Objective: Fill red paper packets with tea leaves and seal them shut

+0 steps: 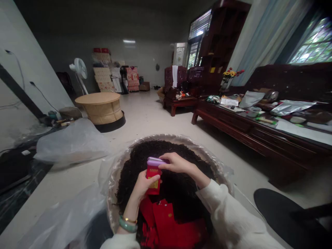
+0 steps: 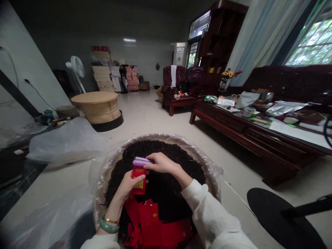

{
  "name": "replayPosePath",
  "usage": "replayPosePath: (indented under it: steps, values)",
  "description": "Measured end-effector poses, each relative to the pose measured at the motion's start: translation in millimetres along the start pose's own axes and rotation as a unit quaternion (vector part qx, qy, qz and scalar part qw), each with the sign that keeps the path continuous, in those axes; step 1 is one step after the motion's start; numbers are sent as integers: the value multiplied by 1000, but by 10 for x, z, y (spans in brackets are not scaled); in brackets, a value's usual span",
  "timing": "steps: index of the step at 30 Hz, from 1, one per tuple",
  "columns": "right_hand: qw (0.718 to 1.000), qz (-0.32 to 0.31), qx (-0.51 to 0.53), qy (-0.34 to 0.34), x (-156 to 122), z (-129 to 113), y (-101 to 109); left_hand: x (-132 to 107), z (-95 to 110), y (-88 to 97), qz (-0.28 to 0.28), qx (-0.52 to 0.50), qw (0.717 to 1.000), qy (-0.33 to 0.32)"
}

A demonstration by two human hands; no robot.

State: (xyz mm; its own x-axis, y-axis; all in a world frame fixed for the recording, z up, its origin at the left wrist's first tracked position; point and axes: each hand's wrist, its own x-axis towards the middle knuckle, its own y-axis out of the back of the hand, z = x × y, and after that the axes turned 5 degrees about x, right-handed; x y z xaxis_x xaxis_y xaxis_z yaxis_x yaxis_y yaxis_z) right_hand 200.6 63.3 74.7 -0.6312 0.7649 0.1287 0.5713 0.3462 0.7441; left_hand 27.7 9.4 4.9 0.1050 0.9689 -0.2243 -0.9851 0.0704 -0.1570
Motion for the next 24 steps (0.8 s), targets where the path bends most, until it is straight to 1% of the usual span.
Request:
replayPosePath:
  steps: [3,6,7,11,13,16,19,24]
  values:
    - [1000,-7,14,6,2,30,20,-7,16,-5,2,10,1000,1]
    - [999,-17,18,20,10,8,11,-9,17,0,0,11,1000,10]
    - [999,-19,13,24,12,-4,6,-9,23,3,-1,4,1000,4]
    - [999,-27,-3,29,16,-23,-18,4,99,1,13,-69,995,-65]
    - [999,-23,5,25,17,-13,-30,18,149,-10,21,-98,992,-81]
    - [999,-18,25,16,19,9,-46,36,194,-31,22,-111,990,-87]
    - [999,-25,31,12,21,23,-56,41,198,-41,13,-114,989,-95]
    - [999,-29,28,14,29,24,-69,32,195,-23,10,-124,989,-77]
